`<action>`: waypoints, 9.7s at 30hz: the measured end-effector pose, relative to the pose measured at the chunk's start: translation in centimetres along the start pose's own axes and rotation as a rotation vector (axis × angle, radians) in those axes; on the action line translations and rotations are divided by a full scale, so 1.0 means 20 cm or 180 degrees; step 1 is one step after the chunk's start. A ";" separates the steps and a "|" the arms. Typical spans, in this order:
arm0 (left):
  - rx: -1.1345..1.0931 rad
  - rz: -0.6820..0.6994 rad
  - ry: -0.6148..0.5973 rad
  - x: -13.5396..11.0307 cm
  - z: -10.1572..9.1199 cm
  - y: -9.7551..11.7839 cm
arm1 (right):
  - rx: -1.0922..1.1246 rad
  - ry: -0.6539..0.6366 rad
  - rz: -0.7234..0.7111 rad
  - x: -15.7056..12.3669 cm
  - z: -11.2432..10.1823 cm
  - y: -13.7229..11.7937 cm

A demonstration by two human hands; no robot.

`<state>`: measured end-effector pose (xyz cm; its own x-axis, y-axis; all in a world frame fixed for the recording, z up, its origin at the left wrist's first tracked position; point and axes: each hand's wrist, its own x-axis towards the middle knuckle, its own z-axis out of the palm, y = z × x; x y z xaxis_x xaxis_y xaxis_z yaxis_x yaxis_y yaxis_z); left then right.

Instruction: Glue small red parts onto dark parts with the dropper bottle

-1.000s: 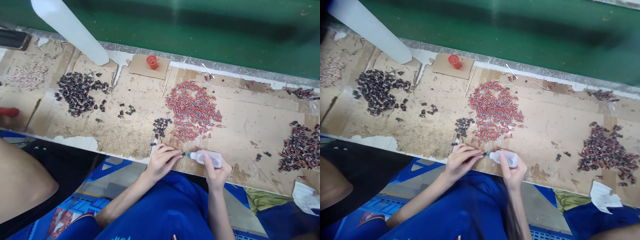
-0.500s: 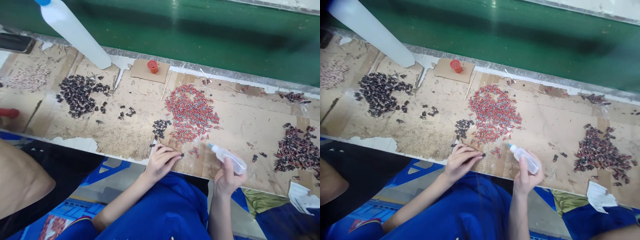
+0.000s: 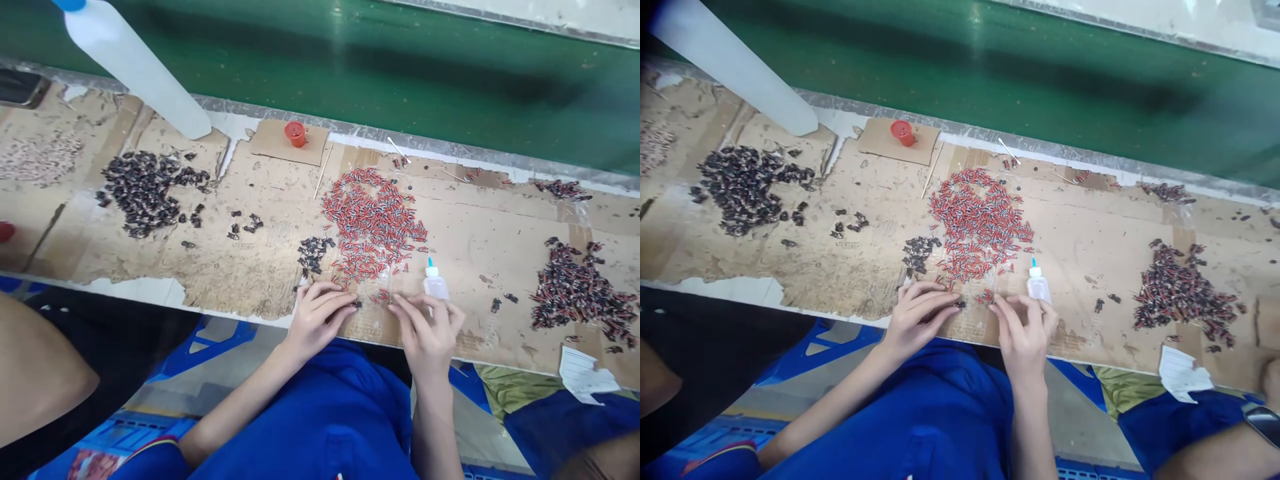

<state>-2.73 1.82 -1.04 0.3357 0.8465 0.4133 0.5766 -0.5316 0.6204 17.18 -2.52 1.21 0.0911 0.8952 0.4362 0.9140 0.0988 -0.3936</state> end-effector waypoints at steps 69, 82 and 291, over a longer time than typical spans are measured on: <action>-0.2976 -0.2398 -0.0212 0.08 -0.07 0.26 | 0.2801 0.0324 0.2076 -0.10 -0.01 -0.34; -0.3144 -0.2499 -0.0304 0.04 0.00 0.28 | 0.2493 0.0239 0.1653 -0.13 0.00 -0.25; 0.0571 -0.0220 0.0161 0.05 -0.23 -0.19 | -0.0519 0.0651 0.0469 0.02 -0.10 0.24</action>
<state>-8.08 4.60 0.07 0.2553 0.8758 0.4096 0.7221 -0.4545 0.5216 22.36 -2.54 1.18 0.2902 0.7869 0.5446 0.9349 -0.1117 -0.3368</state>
